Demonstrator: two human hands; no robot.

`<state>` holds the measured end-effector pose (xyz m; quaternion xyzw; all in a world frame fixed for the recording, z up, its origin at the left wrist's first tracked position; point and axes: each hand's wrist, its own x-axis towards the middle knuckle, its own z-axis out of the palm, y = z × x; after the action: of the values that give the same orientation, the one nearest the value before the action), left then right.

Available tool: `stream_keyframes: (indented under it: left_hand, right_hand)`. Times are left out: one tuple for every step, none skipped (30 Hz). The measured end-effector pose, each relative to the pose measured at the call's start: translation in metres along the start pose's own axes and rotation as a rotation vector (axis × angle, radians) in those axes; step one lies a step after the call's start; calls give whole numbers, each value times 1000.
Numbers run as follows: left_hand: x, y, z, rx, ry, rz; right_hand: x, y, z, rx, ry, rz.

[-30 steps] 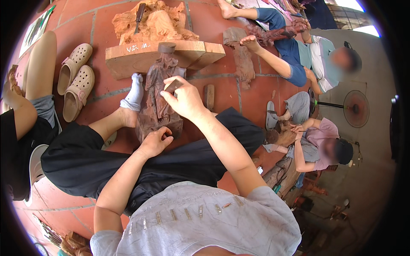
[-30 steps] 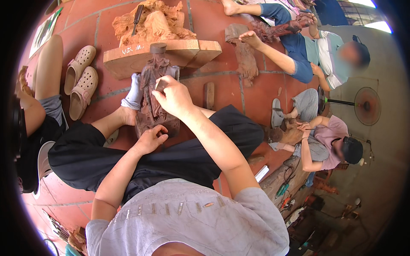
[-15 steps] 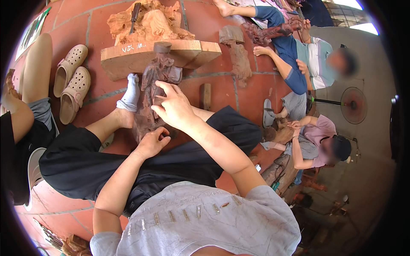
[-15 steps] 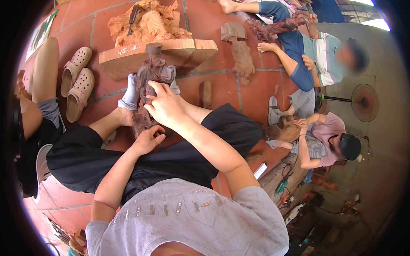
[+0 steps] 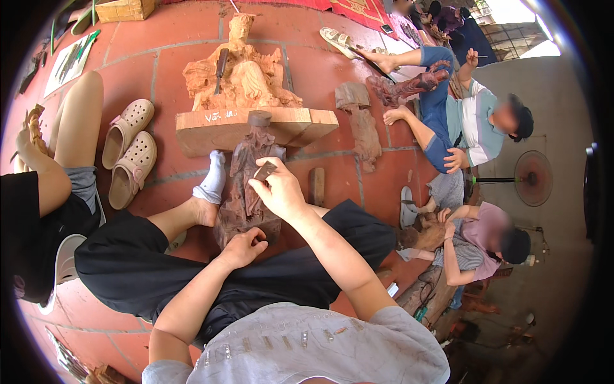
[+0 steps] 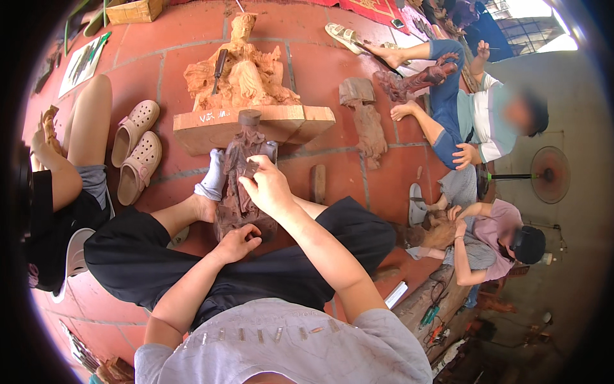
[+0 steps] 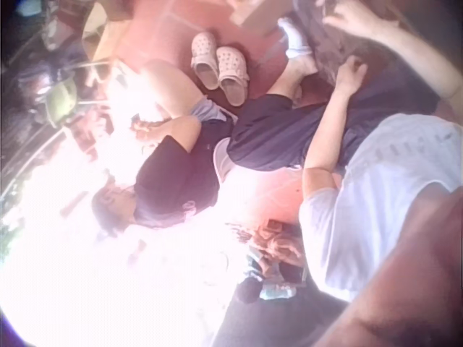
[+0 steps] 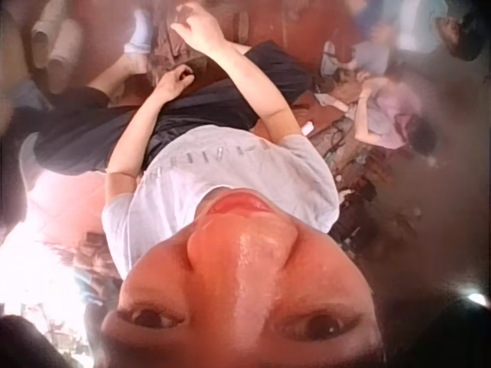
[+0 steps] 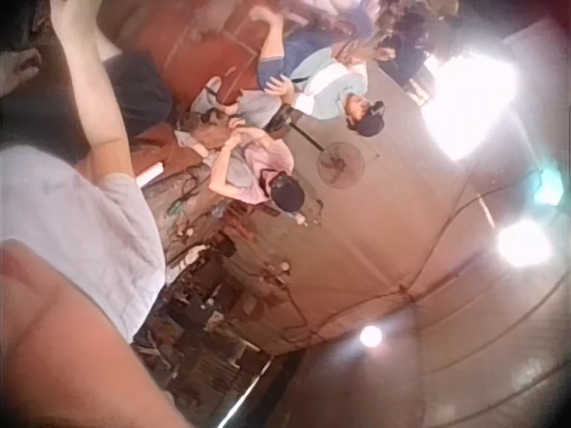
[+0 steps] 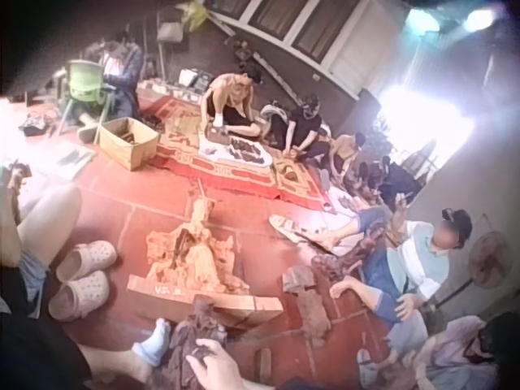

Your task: The person carves a piece of wood using a small knife while sitting on the floor. They hold the wood with one hand and use the knife with the other to shape the surface.

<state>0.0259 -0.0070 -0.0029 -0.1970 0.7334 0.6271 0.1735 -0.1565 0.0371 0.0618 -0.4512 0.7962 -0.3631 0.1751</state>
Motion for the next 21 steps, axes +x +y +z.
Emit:
stream_keyframes:
  left_hand:
    - [0, -1, 1, -6, 3, 0]
    - [1, -3, 1, -5, -4, 4]
    - [1, -4, 2, -8, -7, 10]
    - [2, -4, 2, -11, -9, 15]
    - [1, -5, 2, -4, -5, 30]
    - [1, -5, 1, -4, -20, 13]
    - [0, -4, -1, -5, -35, -4]
    - [-1, -3, -2, -4, -53, -22]
    - [-2, -2, -4, -8, -55, -20]
    - [-3, -3, -4, -5, -43, -13]
    - [-2, -5, -4, 4, -30, -4]
    - [-1, -7, -4, 16, -20, 6]
    - [0, -8, -2, 39, -10, 27]
    - [4, -8, 1, 34, -40, 22]
    - [5, -10, 3, 16, -38, 25]
    - [7, -12, 5, 1, -42, 29]
    - [9, -15, 6, 16, -62, 55]
    - [9, -18, 3, -35, -65, 36]
    - [8, -21, 1, -85, -71, 11]
    - [8, -20, 2, -141, -83, -13]
    - [8, -18, 0, -128, -98, -7]
  right_hand:
    - [1, -4, -2, 51, -11, 39]
    - [-3, -3, 2, -8, 5, -26]
    - [-10, 0, 6, -69, 17, -95]
    - [-16, 0, 10, -130, 30, -164]
    - [-19, -13, 12, -237, 60, -201]
    - [-20, -17, 13, -333, 42, -211]
    - [-17, -12, 12, -267, 24, -194]
    - [-11, -9, 10, -201, 7, -172]
    - [-3, -8, 8, -124, 46, -131]
    - [2, -8, 5, -36, 53, -61]
    - [4, -8, 4, -41, 75, -83]
    - [5, -6, 5, -44, 100, -102]
    - [2, -5, 4, -23, 93, -96]
    - [-6, -1, 2, 2, 92, -86]
    - [-12, -1, 0, 31, 95, -80]
    - [-16, 0, -8, 94, 75, -8]
    - [-18, 0, -20, 198, 83, 44]
    - [-19, 0, -32, 297, 106, 105]
    - [-16, 6, -39, 375, 158, 60]
    - [-12, 3, -58, 405, 148, 185]
    - [-7, 20, -73, 520, 124, 268]
